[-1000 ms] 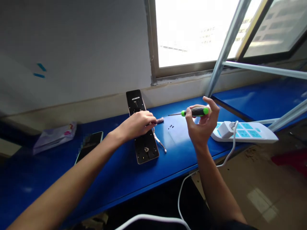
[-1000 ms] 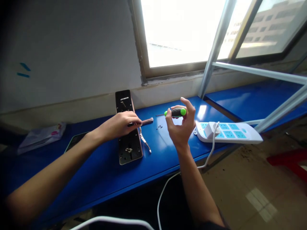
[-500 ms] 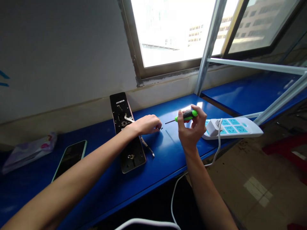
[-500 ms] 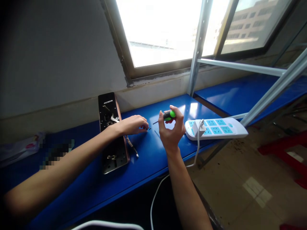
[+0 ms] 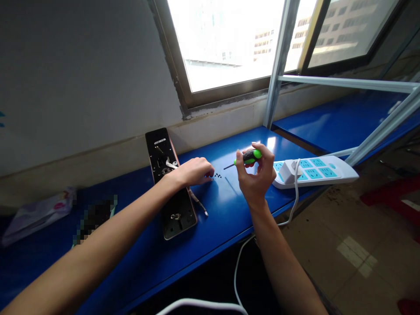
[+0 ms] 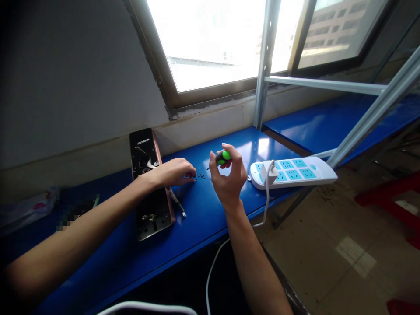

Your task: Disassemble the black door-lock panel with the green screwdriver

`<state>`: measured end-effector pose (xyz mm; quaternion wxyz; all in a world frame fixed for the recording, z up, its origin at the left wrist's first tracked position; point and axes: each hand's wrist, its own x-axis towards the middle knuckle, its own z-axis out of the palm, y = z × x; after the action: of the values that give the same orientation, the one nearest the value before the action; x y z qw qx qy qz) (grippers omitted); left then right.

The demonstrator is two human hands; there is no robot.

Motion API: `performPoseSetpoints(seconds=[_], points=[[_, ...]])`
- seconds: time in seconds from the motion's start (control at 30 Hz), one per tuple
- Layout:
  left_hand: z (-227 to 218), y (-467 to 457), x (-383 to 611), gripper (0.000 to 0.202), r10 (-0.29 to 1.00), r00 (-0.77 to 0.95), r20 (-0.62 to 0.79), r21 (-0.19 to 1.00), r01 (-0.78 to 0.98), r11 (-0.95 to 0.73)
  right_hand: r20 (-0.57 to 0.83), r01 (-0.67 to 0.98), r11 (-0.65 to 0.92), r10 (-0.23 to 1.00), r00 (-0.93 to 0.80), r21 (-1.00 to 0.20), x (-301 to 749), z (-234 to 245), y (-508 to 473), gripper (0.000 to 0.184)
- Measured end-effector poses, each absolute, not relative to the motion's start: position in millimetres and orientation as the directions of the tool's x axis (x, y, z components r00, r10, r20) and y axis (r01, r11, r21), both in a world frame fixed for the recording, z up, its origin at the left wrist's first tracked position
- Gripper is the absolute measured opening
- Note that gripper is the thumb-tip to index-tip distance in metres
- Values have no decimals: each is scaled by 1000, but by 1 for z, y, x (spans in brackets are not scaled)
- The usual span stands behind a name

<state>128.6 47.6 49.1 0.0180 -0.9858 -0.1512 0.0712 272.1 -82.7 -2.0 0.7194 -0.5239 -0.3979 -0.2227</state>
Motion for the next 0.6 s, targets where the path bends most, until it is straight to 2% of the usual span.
performPoseSetpoints(seconds=[0.17,0.37,0.6], points=[[45,44,134,13,352,927,-130,-83,343,-936,799,731,351,100,592,-585,271,-3,-83,33],[46,42,139,14,353,928,-119,-78,346,-935,799,724,371,94,594,-581,271,-2,-82,35],[76,20,114,18,381,924,-28,-46,379,-924,809,698,472,58,585,-539,267,0,-84,38]])
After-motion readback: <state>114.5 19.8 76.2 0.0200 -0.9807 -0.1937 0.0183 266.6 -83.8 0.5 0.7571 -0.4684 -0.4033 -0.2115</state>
